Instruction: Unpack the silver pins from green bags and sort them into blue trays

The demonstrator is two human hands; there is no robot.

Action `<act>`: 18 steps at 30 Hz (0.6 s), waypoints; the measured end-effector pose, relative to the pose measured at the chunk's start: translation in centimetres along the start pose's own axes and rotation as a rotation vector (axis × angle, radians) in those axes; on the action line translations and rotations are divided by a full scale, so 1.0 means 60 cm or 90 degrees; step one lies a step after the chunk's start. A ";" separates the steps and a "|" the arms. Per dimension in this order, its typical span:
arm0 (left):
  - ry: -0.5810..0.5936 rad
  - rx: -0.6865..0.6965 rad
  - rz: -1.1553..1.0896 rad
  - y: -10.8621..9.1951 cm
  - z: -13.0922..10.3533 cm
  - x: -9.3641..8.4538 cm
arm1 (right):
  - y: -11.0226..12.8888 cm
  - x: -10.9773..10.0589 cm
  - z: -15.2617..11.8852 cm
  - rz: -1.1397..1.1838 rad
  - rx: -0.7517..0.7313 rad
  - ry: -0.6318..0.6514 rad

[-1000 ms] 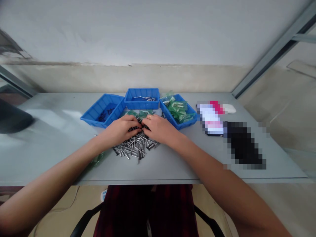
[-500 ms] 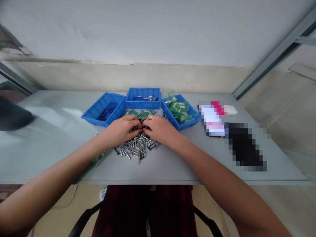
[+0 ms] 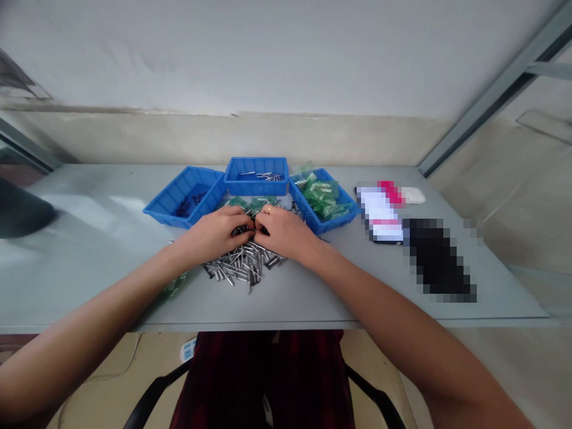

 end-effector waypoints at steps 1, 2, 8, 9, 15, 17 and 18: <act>0.001 0.000 -0.001 0.000 0.000 0.000 | 0.001 -0.003 0.000 -0.003 0.000 -0.006; 0.000 0.003 -0.003 0.001 0.000 0.000 | 0.001 -0.006 -0.001 -0.005 0.000 -0.012; -0.041 0.018 -0.016 0.001 0.000 -0.003 | -0.002 -0.023 -0.003 -0.011 -0.003 -0.050; -0.046 0.020 -0.019 0.001 -0.001 -0.004 | -0.003 -0.025 -0.003 -0.013 -0.009 -0.058; -0.067 0.038 -0.059 -0.002 -0.003 -0.010 | -0.003 -0.029 -0.005 0.000 -0.027 -0.094; -0.080 0.044 -0.076 -0.001 -0.003 -0.010 | -0.003 -0.030 -0.005 0.005 -0.026 -0.093; -0.089 0.048 -0.087 -0.001 -0.003 -0.011 | -0.004 -0.031 -0.005 0.005 -0.027 -0.091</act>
Point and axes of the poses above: each hand's wrist, its own z-axis towards the middle knuckle, its own x-axis out of the palm, y = z × x, the point moved 2 cm from there along z, towards the middle knuckle, and after that the axes turned 13 degrees about y, right-handed, at the moved point
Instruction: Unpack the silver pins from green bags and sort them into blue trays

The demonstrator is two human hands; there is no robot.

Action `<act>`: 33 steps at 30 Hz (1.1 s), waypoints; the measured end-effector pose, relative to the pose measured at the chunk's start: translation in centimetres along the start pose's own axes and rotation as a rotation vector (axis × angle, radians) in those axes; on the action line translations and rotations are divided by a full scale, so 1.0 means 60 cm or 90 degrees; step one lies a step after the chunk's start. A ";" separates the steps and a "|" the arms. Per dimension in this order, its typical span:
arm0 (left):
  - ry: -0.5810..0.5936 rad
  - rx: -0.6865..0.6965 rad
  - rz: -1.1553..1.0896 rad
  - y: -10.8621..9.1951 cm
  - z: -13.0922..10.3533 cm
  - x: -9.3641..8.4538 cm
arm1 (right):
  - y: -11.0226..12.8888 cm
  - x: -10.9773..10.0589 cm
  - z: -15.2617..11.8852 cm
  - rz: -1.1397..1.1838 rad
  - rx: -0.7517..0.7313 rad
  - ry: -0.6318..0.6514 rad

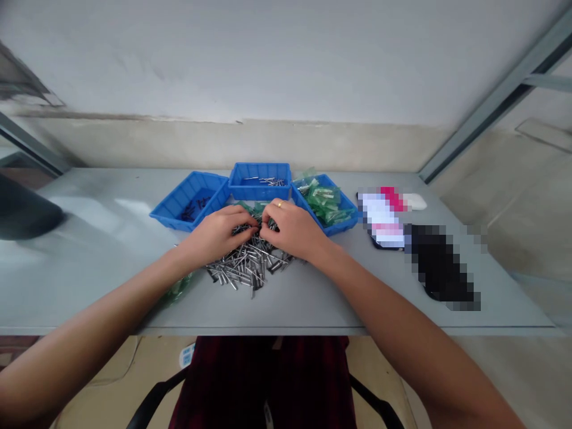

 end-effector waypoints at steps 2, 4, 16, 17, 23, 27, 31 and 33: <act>-0.021 0.004 -0.023 0.000 0.000 -0.003 | -0.001 -0.001 0.000 -0.003 0.001 0.005; -0.041 0.004 -0.042 -0.001 0.000 -0.007 | -0.001 -0.003 0.000 -0.005 0.006 0.010; -0.099 -0.030 -0.376 -0.006 0.004 -0.017 | 0.012 -0.002 -0.002 -0.014 -0.036 -0.015; -0.096 -0.032 -0.408 -0.005 0.004 -0.017 | 0.013 -0.002 -0.003 -0.008 -0.044 -0.029; -0.076 -0.023 -0.492 0.005 0.006 -0.014 | 0.018 -0.005 -0.003 -0.005 -0.079 -0.065; -0.055 -0.028 -0.472 0.004 0.006 -0.016 | 0.018 -0.007 -0.003 -0.023 -0.077 -0.086; -0.028 -0.034 -0.463 0.005 0.007 -0.016 | 0.015 -0.006 -0.004 -0.021 -0.079 -0.116; -0.006 -0.031 -0.481 0.007 0.006 -0.016 | 0.014 -0.005 -0.004 -0.015 -0.075 -0.117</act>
Point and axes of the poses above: each hand's wrist, its own z-axis towards the middle knuckle, its own x-axis out of the palm, y = z × x, the point moved 2 cm from there along z, towards the middle knuckle, and after that the axes turned 13 degrees about y, right-handed, at the moved point
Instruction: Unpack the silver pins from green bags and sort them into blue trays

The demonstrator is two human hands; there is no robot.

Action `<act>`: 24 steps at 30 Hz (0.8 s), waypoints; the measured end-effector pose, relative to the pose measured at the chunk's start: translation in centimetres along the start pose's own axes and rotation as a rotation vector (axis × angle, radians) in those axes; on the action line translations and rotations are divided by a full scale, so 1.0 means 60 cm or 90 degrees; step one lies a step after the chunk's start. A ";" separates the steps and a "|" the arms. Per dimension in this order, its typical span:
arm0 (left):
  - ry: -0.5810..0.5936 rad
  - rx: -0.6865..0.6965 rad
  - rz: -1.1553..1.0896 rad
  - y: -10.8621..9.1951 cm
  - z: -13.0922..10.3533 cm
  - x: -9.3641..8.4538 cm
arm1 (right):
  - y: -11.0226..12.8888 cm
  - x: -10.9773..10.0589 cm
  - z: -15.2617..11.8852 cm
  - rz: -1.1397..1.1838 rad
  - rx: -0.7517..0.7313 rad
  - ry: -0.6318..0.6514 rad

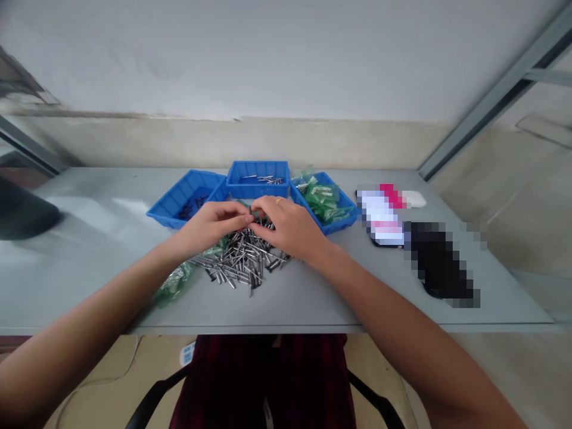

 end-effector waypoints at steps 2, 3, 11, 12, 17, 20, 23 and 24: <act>0.013 0.001 -0.029 0.000 -0.001 -0.001 | -0.001 0.001 0.000 0.007 0.003 0.004; 0.018 0.001 -0.040 0.000 -0.002 -0.001 | -0.001 0.001 -0.001 0.008 0.002 0.006; 0.059 -0.022 -0.090 0.001 -0.001 0.003 | -0.002 0.002 -0.002 -0.042 -0.036 -0.002; 0.061 -0.026 -0.105 0.003 -0.001 0.003 | -0.001 0.001 -0.002 -0.042 -0.035 -0.008; 0.079 -0.048 -0.168 0.004 -0.003 0.003 | 0.000 -0.003 -0.002 -0.039 -0.057 -0.053; 0.076 -0.048 -0.199 0.003 -0.003 0.002 | 0.000 -0.005 -0.003 -0.036 -0.058 -0.067; 0.077 -0.044 -0.209 0.004 -0.003 0.000 | -0.002 -0.006 -0.003 -0.028 -0.043 -0.060; 0.079 -0.043 -0.207 0.005 -0.003 0.000 | -0.002 -0.007 -0.003 -0.026 -0.041 -0.059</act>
Point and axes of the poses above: each hand's wrist, its own z-axis towards the middle knuckle, its own x-axis out of the palm, y = z × x, the point moved 2 cm from there along z, towards the middle knuckle, and after that the axes turned 13 degrees about y, right-handed, at the moved point
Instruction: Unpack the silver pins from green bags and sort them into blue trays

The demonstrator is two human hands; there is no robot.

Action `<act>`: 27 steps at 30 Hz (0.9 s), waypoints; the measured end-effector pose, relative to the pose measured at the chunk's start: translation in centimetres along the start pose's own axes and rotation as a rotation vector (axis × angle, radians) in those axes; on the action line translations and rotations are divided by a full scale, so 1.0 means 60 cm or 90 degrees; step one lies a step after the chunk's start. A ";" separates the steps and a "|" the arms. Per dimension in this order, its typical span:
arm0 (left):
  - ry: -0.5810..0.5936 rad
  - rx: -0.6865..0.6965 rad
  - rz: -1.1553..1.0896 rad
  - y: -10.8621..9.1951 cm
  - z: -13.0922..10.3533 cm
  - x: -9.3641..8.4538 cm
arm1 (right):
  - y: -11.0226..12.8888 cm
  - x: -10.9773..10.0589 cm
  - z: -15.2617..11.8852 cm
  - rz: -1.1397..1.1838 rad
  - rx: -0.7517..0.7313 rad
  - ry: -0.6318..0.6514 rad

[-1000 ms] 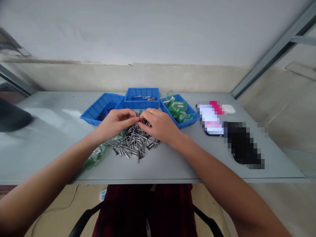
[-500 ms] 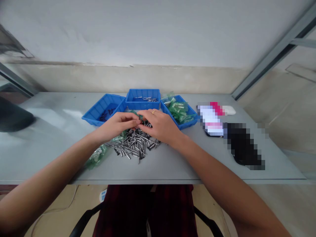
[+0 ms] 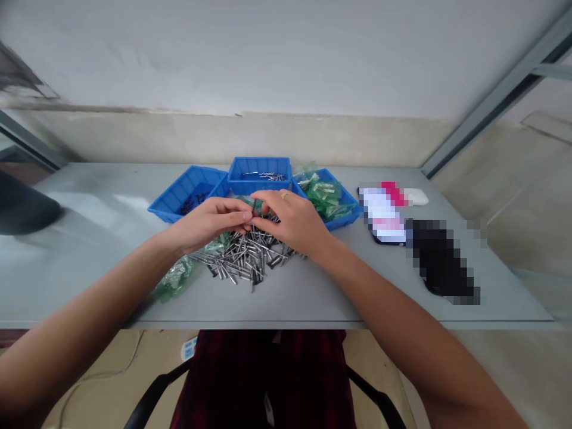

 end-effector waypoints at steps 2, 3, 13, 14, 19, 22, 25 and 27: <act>0.001 -0.001 0.005 0.001 0.000 -0.001 | -0.001 0.000 0.000 -0.005 -0.003 -0.002; 0.001 -0.003 0.006 0.001 0.000 0.000 | -0.001 0.000 0.000 -0.010 -0.006 -0.007; -0.087 0.015 -0.050 0.004 0.003 -0.004 | -0.004 -0.007 0.000 -0.022 0.014 -0.014; -0.102 0.019 -0.054 0.004 0.003 -0.005 | -0.003 -0.008 0.000 -0.032 0.014 -0.020; -0.154 0.040 -0.032 0.005 0.005 -0.009 | 0.001 -0.006 0.001 -0.033 -0.004 0.008; -0.174 0.059 0.000 0.005 0.005 -0.008 | 0.002 -0.002 0.001 -0.030 -0.016 0.028; -0.164 0.057 0.037 0.002 0.004 -0.007 | 0.003 0.001 0.001 -0.022 -0.018 0.048; -0.147 0.045 0.063 -0.001 0.003 -0.005 | 0.004 0.003 0.000 0.000 -0.013 0.058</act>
Point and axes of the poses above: each hand's wrist, its own z-axis towards the middle knuckle, its own x-axis out of the palm, y = z × x, the point moved 2 cm from there along z, towards the middle knuckle, and after that the axes turned 13 degrees about y, right-handed, at the moved point
